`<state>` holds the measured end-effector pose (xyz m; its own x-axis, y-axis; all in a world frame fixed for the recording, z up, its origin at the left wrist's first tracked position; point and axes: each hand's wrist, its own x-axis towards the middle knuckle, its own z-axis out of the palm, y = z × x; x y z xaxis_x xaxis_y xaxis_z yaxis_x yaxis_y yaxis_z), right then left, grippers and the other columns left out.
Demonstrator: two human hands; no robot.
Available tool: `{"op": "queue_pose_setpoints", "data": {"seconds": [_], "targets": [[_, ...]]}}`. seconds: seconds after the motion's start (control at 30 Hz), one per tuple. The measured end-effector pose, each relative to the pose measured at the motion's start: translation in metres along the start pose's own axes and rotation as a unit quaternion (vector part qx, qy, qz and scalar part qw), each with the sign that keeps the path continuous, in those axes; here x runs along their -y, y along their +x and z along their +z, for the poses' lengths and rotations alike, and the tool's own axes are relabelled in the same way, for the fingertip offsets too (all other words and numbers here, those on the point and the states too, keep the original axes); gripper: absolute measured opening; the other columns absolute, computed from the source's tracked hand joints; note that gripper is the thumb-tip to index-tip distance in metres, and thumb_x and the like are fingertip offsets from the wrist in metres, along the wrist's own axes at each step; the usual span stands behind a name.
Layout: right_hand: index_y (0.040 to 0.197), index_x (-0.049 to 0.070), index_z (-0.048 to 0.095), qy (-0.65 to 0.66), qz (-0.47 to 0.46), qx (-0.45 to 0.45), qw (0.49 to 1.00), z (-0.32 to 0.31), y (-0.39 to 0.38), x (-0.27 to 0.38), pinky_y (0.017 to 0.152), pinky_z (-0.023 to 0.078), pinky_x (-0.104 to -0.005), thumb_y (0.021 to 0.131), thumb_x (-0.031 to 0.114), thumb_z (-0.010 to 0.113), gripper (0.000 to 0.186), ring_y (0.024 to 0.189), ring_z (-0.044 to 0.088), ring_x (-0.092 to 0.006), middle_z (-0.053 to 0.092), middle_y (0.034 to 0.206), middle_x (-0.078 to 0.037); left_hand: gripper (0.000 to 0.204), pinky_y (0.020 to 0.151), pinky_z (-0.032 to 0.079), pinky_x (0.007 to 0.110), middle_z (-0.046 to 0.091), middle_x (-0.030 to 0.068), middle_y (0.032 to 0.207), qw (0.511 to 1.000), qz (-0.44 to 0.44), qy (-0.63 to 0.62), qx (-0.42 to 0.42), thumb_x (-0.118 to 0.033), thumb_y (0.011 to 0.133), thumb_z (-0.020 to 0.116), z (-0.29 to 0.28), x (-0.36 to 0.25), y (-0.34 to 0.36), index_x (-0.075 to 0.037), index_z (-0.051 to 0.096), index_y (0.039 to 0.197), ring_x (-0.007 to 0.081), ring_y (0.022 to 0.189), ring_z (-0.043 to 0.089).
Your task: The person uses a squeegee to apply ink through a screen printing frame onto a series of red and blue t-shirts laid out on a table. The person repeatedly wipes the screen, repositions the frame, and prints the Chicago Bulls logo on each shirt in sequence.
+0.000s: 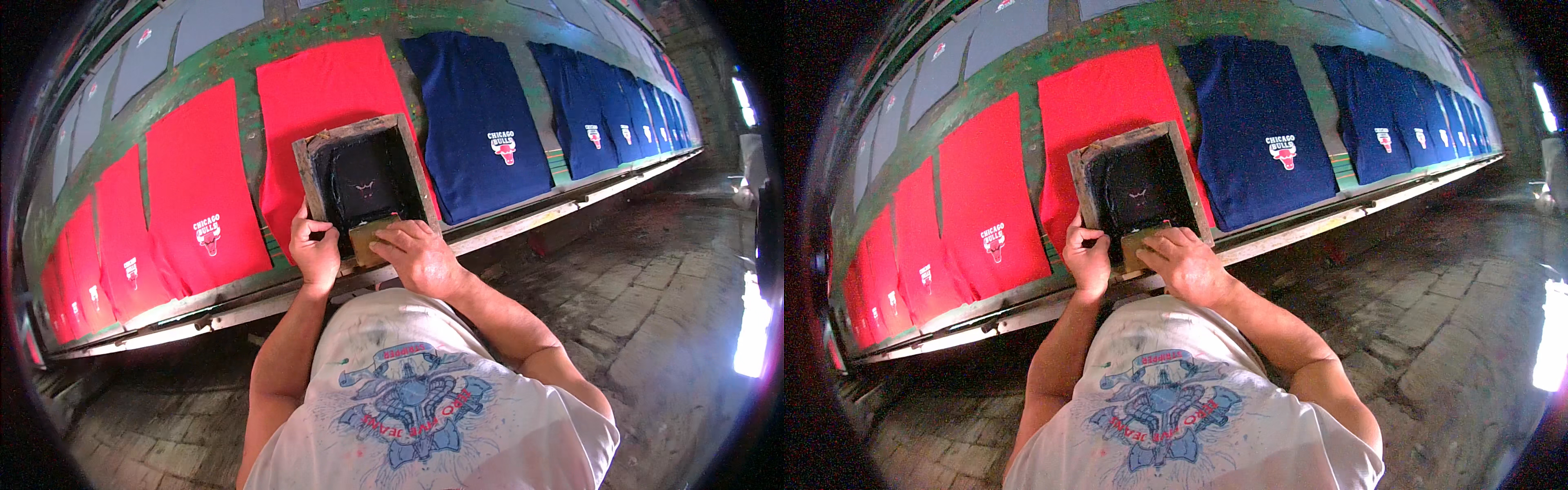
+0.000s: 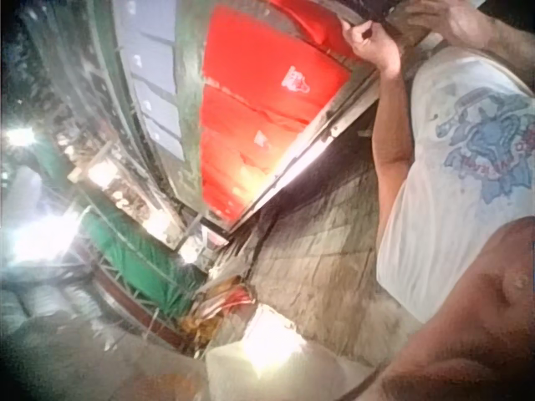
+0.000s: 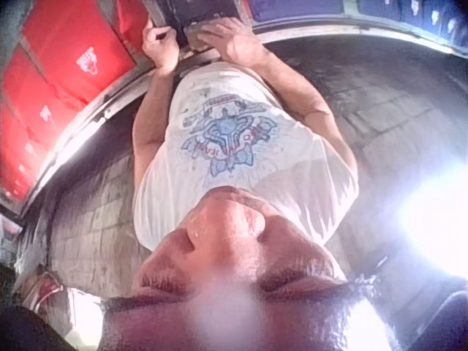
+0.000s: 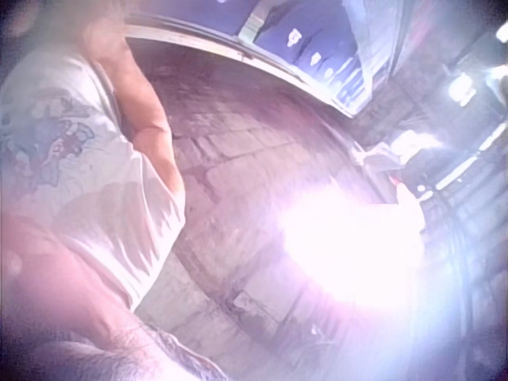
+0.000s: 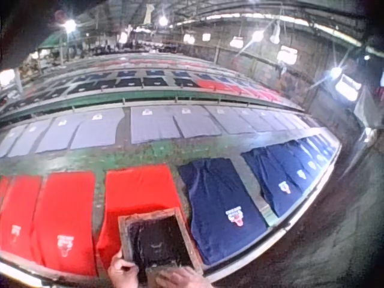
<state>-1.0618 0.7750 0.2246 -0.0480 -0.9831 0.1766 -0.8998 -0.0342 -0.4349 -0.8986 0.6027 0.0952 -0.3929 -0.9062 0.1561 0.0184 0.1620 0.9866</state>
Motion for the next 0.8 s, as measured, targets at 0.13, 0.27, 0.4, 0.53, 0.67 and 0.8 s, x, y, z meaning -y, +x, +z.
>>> {"op": "queue_pose_setpoints", "data": {"seconds": [0.13, 0.27, 0.4, 0.53, 0.67, 0.8], "targets": [[0.129, 0.006, 0.078, -0.031, 0.052, -0.016, 0.998, 0.003, 0.016, 0.005, 0.105, 0.055, -0.0483, 0.086, 0.010, 0.072, 0.043, 0.122, 0.069, -0.0345, 0.076, 0.127, -0.013, 0.020, 0.122, 0.045, 0.043, 0.064, 0.0300, 0.157, 0.999, 0.032, 0.040, 0.003, 0.014, 0.081, 0.075, 0.000, -0.003, 0.002, -0.003, 0.068, 0.089, 0.0388, 0.145, 0.063], [0.124, 0.003, 0.078, -0.031, 0.143, 0.000, 0.989, -0.003, 0.028, -0.001, 0.100, 0.058, -0.0495, 0.089, 0.004, 0.070, 0.035, 0.111, 0.072, -0.0386, 0.078, 0.114, -0.018, 0.019, 0.123, 0.045, 0.046, 0.065, 0.0284, 0.154, 0.997, 0.014, 0.072, 0.003, 0.009, 0.085, 0.078, -0.002, 0.001, 0.002, -0.003, 0.073, 0.098, 0.0401, 0.144, 0.063], [0.114, -0.002, 0.076, -0.025, 0.229, -0.084, 0.969, -0.014, 0.027, -0.007, 0.092, 0.059, -0.0528, 0.091, 0.004, 0.072, 0.024, 0.102, 0.072, -0.0451, 0.077, 0.106, -0.022, 0.026, 0.123, 0.046, 0.046, 0.065, 0.0263, 0.155, 1.000, -0.006, 0.012, 0.016, 0.008, 0.090, 0.077, -0.008, 0.005, 0.004, -0.003, 0.075, 0.114, 0.0388, 0.144, 0.063], [0.109, -0.004, 0.076, -0.064, 0.324, -0.146, 0.933, -0.004, 0.033, -0.012, 0.092, 0.060, -0.0540, 0.092, 0.007, 0.073, 0.020, 0.101, 0.073, -0.0465, 0.075, 0.106, -0.023, 0.032, 0.123, 0.048, 0.045, 0.065, 0.0245, 0.154, 0.999, -0.014, 0.001, 0.038, 0.010, 0.093, 0.073, -0.013, 0.003, 0.008, -0.001, 0.073, 0.124, 0.0363, 0.144, 0.063], [0.111, -0.005, 0.072, -0.061, 0.360, -0.157, 0.918, 0.012, 0.036, -0.012, 0.090, 0.060, -0.0564, 0.092, 0.009, 0.072, 0.023, 0.100, 0.072, -0.0492, 0.071, 0.108, -0.025, 0.039, 0.115, 0.054, 0.042, 0.068, 0.0221, 0.150, 0.996, -0.063, -0.023, 0.052, 0.012, 0.093, 0.073, -0.016, -0.002, 0.016, -0.001, 0.072, 0.129, 0.0311, 0.136, 0.068], [0.122, -0.005, 0.072, -0.065, 0.343, -0.138, 0.927, 0.025, 0.042, -0.002, 0.095, 0.059, -0.0559, 0.092, 0.009, 0.072, 0.033, 0.106, 0.072, -0.0487, 0.073, 0.111, -0.026, 0.045, 0.106, 0.056, 0.036, 0.074, 0.0175, 0.142, 0.995, -0.079, -0.007, 0.053, 0.011, 0.090, 0.076, -0.017, -0.005, 0.021, -0.002, 0.073, 0.133, 0.0226, 0.123, 0.072]]}}
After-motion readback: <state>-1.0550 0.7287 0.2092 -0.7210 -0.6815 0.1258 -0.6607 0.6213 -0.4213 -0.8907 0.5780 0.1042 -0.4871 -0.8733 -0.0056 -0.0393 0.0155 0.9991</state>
